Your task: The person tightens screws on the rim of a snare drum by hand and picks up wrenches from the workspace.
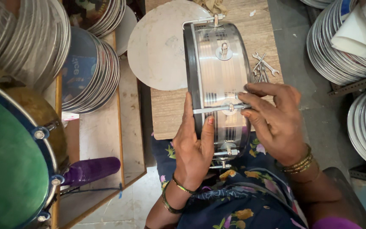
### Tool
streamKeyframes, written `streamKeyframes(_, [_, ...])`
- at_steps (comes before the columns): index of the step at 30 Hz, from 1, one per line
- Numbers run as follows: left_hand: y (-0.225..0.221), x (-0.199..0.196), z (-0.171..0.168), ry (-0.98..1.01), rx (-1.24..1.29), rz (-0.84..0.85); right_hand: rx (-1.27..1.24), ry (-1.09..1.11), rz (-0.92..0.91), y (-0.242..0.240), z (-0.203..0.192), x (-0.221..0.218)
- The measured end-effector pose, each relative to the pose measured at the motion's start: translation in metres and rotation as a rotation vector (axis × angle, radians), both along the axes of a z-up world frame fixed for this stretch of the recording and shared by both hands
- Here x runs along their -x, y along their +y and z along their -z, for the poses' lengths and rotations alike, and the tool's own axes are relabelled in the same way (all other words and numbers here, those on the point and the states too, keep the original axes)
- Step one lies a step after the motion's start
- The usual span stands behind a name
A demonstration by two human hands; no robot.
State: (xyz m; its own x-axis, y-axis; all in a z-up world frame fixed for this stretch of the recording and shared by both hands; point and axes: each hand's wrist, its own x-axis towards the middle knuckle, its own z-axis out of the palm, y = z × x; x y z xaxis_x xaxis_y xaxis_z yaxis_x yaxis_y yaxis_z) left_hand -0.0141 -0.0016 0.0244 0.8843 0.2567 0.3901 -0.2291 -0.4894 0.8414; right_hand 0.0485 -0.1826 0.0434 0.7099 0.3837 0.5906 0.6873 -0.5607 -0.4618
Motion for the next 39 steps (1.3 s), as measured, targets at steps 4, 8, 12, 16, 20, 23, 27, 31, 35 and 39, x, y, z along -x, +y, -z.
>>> streamKeyframes(4, [-0.001, -0.001, 0.000, -0.042, -0.004, -0.001, 0.139, -0.028, -0.003, -0.001, -0.015, 0.003])
streamKeyframes(8, [-0.003, -0.006, -0.002, -0.071, -0.026, 0.007, 0.180, -0.061, -0.015, -0.005, -0.019, -0.004])
streamKeyframes(12, [-0.004, -0.013, -0.007, 0.023, 0.063, 0.025, 0.214, -0.061, 0.039, -0.004, -0.020, -0.006])
streamKeyframes(16, [-0.005, -0.013, -0.008, -0.007, 0.046, 0.022, 0.163, 0.011, 0.037, -0.004, -0.024, -0.006])
streamKeyframes(20, [-0.007, -0.012, -0.003, 0.038, 0.042, 0.028, 0.178, 0.061, 0.042, -0.008, -0.030, -0.002])
streamKeyframes(23, [-0.006, -0.011, 0.000, -0.071, -0.039, 0.025, 0.201, 0.072, 0.053, -0.011, -0.032, -0.001])
streamKeyframes(27, [-0.005, -0.011, -0.002, -0.003, 0.010, 0.033, 0.179, 0.101, 0.092, -0.020, -0.033, -0.003])
streamKeyframes(31, [-0.005, -0.011, -0.005, -0.064, 0.012, 0.035, 0.024, 0.252, 0.129, -0.023, -0.030, -0.002])
streamKeyframes(35, [-0.004, -0.010, -0.007, -0.032, 0.038, 0.047, -0.350, 0.422, 0.002, -0.021, -0.017, -0.003])
streamKeyframes(39, [-0.004, -0.008, -0.004, -0.086, -0.011, 0.041, -0.555, 0.444, -0.050, -0.022, 0.008, -0.005])
